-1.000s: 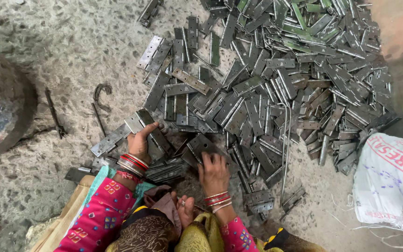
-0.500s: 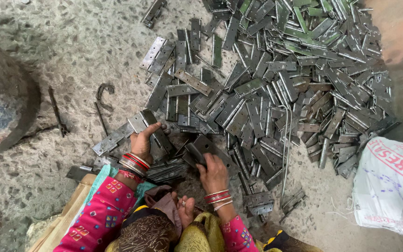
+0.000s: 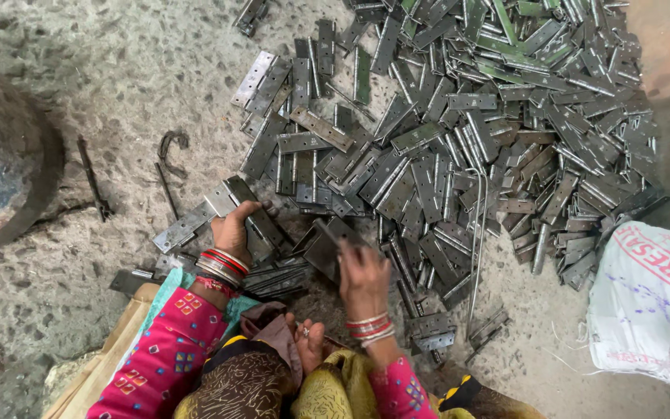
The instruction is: The person sits on the floor and assembles metal hinges by inserting pins into hinge plates using a metal rod. She repeatedly picks up hinge plates and pins, aligns them, and pushes the pins through the plates to form complete hinges.
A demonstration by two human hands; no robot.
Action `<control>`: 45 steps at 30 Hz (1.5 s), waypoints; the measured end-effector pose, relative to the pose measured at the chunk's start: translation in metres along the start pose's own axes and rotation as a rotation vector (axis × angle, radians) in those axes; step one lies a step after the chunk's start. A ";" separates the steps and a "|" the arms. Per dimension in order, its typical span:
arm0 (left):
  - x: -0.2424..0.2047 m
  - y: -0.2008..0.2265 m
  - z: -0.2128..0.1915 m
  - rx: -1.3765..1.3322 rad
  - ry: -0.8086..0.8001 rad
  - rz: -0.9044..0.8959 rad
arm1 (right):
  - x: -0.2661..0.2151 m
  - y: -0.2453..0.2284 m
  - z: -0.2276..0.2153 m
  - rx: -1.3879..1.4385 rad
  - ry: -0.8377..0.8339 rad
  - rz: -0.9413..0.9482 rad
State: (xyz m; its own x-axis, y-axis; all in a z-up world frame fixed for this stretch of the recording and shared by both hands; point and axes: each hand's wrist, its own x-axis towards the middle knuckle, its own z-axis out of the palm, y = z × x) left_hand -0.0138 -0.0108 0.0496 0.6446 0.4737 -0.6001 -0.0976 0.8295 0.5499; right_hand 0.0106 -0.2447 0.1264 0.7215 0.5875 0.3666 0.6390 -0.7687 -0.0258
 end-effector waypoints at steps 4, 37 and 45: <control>0.000 0.005 0.001 -0.021 0.015 -0.061 | -0.012 0.010 0.025 0.054 -0.139 0.125; -0.011 -0.003 0.009 0.024 -0.472 -0.170 | 0.064 -0.031 -0.004 0.840 -0.078 0.124; -0.011 -0.004 0.007 0.140 -0.375 -0.025 | 0.011 0.051 -0.004 0.148 -0.225 -0.058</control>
State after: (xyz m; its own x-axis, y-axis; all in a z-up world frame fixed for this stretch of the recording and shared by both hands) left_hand -0.0152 -0.0216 0.0584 0.8802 0.2915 -0.3746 0.0093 0.7785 0.6276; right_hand 0.0500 -0.2781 0.1332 0.7133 0.6833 0.1557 0.7008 -0.6969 -0.1523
